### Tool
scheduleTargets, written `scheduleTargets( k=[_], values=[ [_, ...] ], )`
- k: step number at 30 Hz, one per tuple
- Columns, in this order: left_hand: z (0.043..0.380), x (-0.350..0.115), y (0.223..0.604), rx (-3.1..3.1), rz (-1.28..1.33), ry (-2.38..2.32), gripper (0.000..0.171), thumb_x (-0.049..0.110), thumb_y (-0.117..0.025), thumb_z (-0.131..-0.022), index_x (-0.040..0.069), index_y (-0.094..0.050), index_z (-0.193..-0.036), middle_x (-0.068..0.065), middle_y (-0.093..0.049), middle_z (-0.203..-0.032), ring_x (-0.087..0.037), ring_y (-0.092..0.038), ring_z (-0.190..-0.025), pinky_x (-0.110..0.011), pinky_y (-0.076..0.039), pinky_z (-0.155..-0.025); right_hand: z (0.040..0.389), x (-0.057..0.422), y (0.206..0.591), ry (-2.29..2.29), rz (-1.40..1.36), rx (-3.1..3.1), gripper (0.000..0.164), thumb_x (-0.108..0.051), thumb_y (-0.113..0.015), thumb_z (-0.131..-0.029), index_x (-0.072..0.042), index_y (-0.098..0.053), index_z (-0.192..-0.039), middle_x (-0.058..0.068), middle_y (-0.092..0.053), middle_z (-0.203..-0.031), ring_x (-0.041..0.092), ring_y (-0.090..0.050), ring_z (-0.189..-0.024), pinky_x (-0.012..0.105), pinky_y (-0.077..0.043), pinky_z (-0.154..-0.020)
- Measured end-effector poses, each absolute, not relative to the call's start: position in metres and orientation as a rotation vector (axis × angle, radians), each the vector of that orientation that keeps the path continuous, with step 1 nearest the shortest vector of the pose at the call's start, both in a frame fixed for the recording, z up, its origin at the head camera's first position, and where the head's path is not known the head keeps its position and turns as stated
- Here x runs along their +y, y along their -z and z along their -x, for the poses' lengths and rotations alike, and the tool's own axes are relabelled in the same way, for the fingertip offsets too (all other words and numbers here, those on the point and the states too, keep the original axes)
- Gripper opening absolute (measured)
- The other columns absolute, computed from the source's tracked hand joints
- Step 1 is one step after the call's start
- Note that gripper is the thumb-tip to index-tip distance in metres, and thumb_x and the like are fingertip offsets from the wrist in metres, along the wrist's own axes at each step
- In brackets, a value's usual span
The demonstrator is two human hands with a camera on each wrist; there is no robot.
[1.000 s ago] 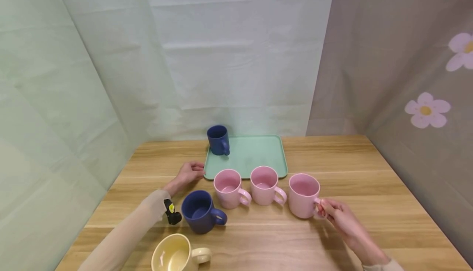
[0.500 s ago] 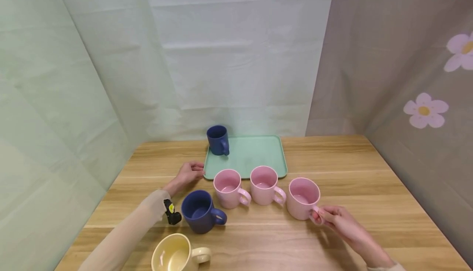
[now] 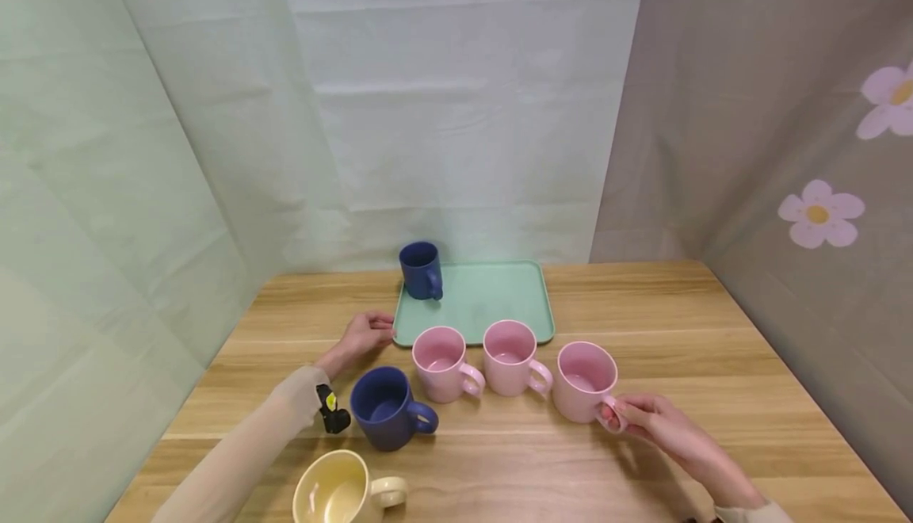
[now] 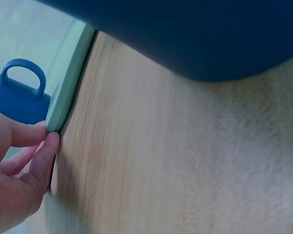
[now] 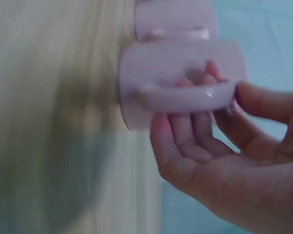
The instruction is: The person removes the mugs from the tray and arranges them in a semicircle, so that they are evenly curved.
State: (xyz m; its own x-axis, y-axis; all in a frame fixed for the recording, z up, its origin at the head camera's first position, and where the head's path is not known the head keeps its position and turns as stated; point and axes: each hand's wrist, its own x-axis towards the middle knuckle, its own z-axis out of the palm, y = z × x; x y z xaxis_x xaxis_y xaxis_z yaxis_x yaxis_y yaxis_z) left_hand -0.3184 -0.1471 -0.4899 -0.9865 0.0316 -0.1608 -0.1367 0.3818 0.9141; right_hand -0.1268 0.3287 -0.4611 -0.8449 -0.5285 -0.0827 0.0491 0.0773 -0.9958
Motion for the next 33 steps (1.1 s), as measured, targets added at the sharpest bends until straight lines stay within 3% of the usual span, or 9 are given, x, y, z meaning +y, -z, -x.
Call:
scheduleTargets(
  k=[5, 11, 16, 18, 23, 29, 33],
  values=[
    [0.320, -0.147, 0.492, 2.459, 0.101, -1.706, 0.031, -0.009, -0.065, -0.085, -0.011, -0.059, -0.115, -0.025, -0.065, -0.103, -0.013, -0.061, -0.074, -0.021, -0.057, -0.067, 0.128, 0.332, 0.449, 1.582, 0.384, 2.145, 0.043, -0.013, -0.038, -0.104, 0.025, -0.046, -0.121, -0.009, -0.066, -0.111, -0.008, -0.058, -0.098, 0.013, -0.052, -0.085],
    [0.321, -0.148, 0.492, 2.480, 0.084, -1.684, 0.030, -0.007, -0.065, -0.085, -0.010, -0.060, -0.115, -0.026, -0.065, -0.105, -0.016, -0.062, -0.079, -0.022, -0.058, -0.069, 0.133, 0.335, 0.426, 1.346, 0.301, 2.387, 0.043, -0.018, -0.041, -0.104, 0.019, -0.050, -0.123, 0.021, -0.063, -0.117, -0.008, -0.056, -0.094, 0.019, -0.054, -0.081],
    [0.320, -0.148, 0.492, 2.491, 0.089, -1.671, 0.030, -0.007, -0.065, -0.086, -0.010, -0.059, -0.115, -0.026, -0.064, -0.107, -0.019, -0.063, -0.083, -0.025, -0.059, -0.072, 0.142, 0.332, 0.404, 1.251, 0.251, 2.586, 0.041, -0.020, -0.043, -0.103, 0.014, -0.051, -0.126, 0.032, -0.058, -0.123, 0.005, -0.060, -0.098, 0.021, -0.054, -0.078],
    [0.320, -0.147, 0.492, 2.487, 0.091, -1.669, 0.030, -0.007, -0.065, -0.085, -0.010, -0.059, -0.115, -0.026, -0.064, -0.107, -0.019, -0.063, -0.083, -0.025, -0.059, -0.072, 0.146, 0.330, 0.396, 1.219, 0.234, 2.646, 0.042, -0.021, -0.044, -0.103, 0.012, -0.050, -0.128, 0.032, -0.057, -0.125, 0.005, -0.060, -0.099, 0.021, -0.054, -0.078],
    [0.320, -0.146, 0.492, 2.494, 0.081, -1.672, 0.030, -0.006, -0.065, -0.086, -0.010, -0.059, -0.115, -0.026, -0.065, -0.107, -0.020, -0.064, -0.083, -0.025, -0.059, -0.072, 0.160, 0.320, 0.379, 1.222, 0.219, 2.707, 0.043, -0.023, -0.044, -0.103, 0.010, -0.048, -0.131, 0.029, -0.055, -0.129, -0.010, -0.053, -0.096, 0.019, -0.054, -0.080],
    [0.319, -0.147, 0.492, 2.497, 0.094, -1.671, 0.030, -0.005, -0.066, -0.086, -0.008, -0.060, -0.115, -0.025, -0.065, -0.107, -0.019, -0.064, -0.084, -0.025, -0.059, -0.072, 0.176, 0.298, 0.365, 1.277, 0.221, 2.712, 0.043, -0.025, -0.047, -0.102, 0.006, -0.049, -0.133, 0.025, -0.056, -0.130, 0.011, -0.058, -0.106, 0.018, -0.054, -0.081],
    [0.318, -0.148, 0.492, 2.488, 0.087, -1.669, 0.030, -0.005, -0.065, -0.086, -0.009, -0.059, -0.116, -0.026, -0.064, -0.108, -0.020, -0.064, -0.084, -0.026, -0.059, -0.073, 0.185, 0.284, 0.361, 1.377, 0.251, 2.609, 0.045, -0.026, -0.048, -0.102, 0.006, -0.048, -0.134, 0.023, -0.055, -0.131, 0.014, -0.059, -0.107, 0.020, -0.054, -0.083]
  ],
)
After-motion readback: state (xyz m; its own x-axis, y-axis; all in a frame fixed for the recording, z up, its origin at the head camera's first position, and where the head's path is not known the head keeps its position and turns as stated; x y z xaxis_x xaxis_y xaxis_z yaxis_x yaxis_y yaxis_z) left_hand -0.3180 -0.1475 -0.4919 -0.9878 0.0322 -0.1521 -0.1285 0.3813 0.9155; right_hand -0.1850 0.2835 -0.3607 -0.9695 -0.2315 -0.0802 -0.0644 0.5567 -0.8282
